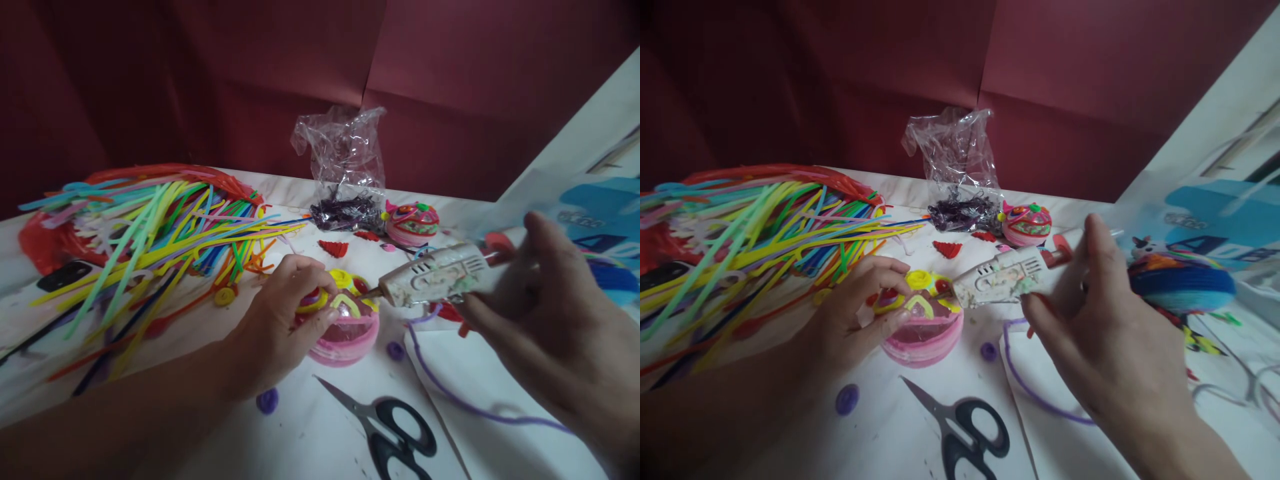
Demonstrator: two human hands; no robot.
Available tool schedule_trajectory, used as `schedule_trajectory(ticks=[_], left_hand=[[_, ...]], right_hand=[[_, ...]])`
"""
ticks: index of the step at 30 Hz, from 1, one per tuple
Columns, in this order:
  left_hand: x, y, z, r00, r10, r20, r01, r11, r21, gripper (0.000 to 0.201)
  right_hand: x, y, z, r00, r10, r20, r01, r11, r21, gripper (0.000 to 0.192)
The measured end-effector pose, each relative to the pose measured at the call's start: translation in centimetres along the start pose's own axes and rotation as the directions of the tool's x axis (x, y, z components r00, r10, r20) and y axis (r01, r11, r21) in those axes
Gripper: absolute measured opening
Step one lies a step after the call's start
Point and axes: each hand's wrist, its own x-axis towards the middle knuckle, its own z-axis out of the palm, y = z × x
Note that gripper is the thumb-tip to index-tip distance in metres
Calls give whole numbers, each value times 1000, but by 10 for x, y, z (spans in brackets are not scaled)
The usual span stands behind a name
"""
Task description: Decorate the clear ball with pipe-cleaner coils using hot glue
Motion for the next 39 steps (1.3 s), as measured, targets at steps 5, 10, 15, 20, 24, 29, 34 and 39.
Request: schedule_trajectory(ticks=[5,10,15,20,24,29,34,39], left_hand=[[-2,0,3,999,33,-12,-33,999,6,11],[-3,-1,3,999,43,-21,-43,999,12,11],[-3,0,2,999,41,-24,-41,999,28,15],[-3,0,2,999,49,-19,-48,997,56,17],[-4,-1,2,998,69,-14,-68,994,80,18],[-4,-1,3,997,69,-22,-67,994,87,18],[-3,-1,3,998,60,-21,-57,993,104,15],[-4,-2,3,999,43,-15,-41,994,98,14]], right_hand=[[10,-19,-1,999,10,51,-5,995,-100,89],[12,-17,4,998,-26,61,30,996,-80,91],[12,-17,4,993,29,116,-27,999,-16,96],[11,-20,2,991,26,128,-25,1000,-8,95],[12,-20,3,993,36,115,-34,999,-15,96],[10,-17,4,996,-49,79,51,999,-20,92],[8,-9,4,992,-127,5,127,991,-38,88],[9,-8,2,991,-132,23,133,990,-48,88]])
